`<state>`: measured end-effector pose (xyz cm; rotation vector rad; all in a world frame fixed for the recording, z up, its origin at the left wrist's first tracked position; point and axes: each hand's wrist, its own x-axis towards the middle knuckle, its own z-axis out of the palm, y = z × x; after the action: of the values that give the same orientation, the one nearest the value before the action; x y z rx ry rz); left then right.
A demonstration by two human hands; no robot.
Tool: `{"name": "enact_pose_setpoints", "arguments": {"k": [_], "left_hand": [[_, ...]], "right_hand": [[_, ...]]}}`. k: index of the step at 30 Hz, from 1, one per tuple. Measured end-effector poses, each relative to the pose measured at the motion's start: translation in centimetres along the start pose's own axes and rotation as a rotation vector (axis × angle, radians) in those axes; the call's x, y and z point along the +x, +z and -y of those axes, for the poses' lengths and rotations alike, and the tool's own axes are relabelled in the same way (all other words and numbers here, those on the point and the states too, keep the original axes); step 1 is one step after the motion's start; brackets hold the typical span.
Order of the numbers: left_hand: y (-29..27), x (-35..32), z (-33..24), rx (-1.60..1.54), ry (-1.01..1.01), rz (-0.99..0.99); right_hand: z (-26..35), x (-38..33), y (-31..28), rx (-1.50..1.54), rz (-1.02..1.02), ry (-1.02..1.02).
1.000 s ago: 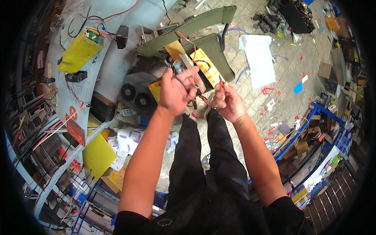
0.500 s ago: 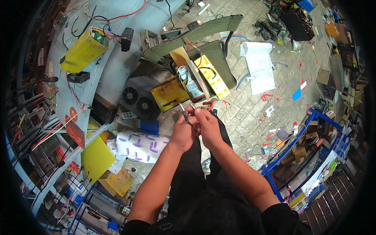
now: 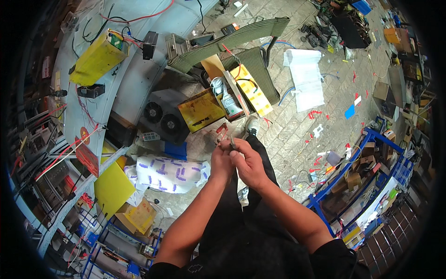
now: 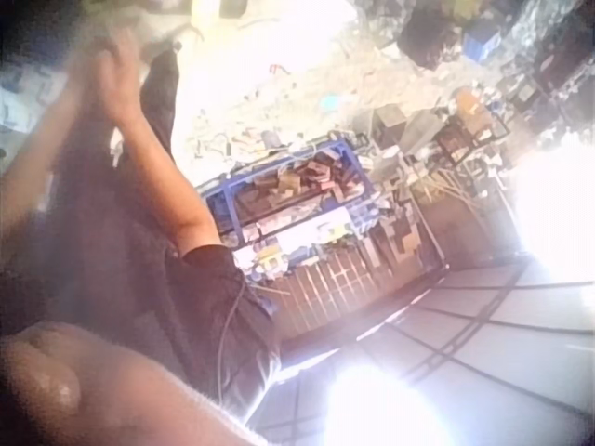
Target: The person assembles electronic components by connecting wires to a blue device and handling a small circuit board. They manipulate orange and multicolored wires, attach connectors, and adjust components on a cluttered workbench.
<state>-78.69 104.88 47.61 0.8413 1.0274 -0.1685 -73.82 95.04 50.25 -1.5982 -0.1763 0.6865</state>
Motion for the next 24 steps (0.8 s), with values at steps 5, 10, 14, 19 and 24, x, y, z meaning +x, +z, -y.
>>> {"name": "enact_pose_setpoints", "arguments": {"k": [5,10,14,19,24], "left_hand": [[-0.1,0.9,-1.3,0.021,0.019,-0.012],[-1.3,3.2,-4.2,0.420,0.272,-0.046],[-0.7,4.9,-6.9,0.530,0.319,0.064],[2.9,7.6,-10.2,0.137,0.167,0.256],[4.8,10.8,-12.4,0.240,0.019,0.411]], "right_hand": [[-0.1,1.8,-1.1,0.582,-0.083,0.283],[-2.3,4.5,-5.0,0.639,-0.197,0.381],[-1.3,6.8,-7.0,0.543,-0.155,0.517],[-2.5,8.9,-8.4,0.687,-0.022,0.534],[-3.2,10.4,-8.8,0.651,0.040,0.470]]}}
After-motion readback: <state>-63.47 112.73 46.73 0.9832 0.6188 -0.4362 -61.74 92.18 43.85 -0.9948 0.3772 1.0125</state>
